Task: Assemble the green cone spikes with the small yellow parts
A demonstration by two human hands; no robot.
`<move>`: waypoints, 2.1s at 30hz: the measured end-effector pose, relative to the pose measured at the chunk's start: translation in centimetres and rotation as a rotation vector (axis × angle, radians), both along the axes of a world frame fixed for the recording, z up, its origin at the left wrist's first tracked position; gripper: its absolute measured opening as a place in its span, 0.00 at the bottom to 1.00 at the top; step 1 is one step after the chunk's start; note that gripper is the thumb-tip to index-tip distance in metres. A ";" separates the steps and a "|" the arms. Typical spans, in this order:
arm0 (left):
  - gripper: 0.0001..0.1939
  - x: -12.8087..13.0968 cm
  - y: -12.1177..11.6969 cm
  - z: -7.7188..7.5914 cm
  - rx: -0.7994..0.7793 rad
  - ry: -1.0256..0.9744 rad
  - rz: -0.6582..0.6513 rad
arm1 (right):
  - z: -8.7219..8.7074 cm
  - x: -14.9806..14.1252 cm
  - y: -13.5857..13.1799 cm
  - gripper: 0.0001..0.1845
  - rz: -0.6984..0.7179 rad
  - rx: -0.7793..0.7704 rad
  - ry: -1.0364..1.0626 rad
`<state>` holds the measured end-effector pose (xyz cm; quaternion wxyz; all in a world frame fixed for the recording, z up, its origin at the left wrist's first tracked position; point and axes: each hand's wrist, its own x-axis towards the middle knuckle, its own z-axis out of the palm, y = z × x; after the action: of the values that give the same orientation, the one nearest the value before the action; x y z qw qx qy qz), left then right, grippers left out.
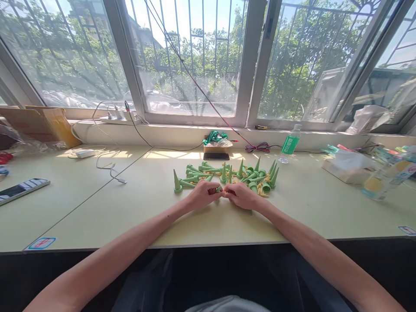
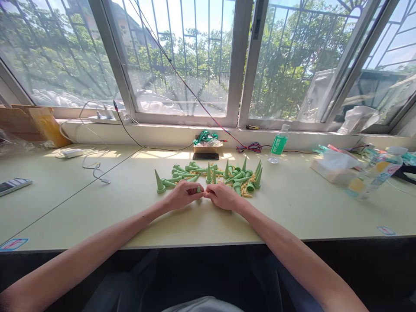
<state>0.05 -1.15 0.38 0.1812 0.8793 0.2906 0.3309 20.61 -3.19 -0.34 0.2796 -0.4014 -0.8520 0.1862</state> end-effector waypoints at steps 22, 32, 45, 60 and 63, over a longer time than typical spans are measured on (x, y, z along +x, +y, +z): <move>0.13 0.1 0.6 0.3 -0.110 -0.045 0.110 | 0.3 0.1 0.2 0.09 -0.172 0.152 0.150; 0.16 0.1 0.4 0.3 -0.016 0.020 0.145 | 0.2 0.0 0.1 0.17 -0.092 0.181 0.076; 0.11 0.0 0.5 0.2 0.052 0.081 0.147 | 0.2 -0.8 -1.0 0.18 -0.012 0.183 0.018; 0.13 -0.1 0.6 -0.6 -0.035 0.057 0.311 | -0.9 -2.6 -4.3 0.18 0.165 0.318 -0.152; 0.09 -0.2 0.7 -1.0 -0.059 0.021 0.330 | -1.1 -3.2 -5.4 0.17 0.266 0.361 -0.207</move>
<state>-0.16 -0.47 -0.61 0.1471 0.8173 0.4426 0.3383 17.39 -8.60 -1.46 0.2312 -0.2462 -0.9409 0.0238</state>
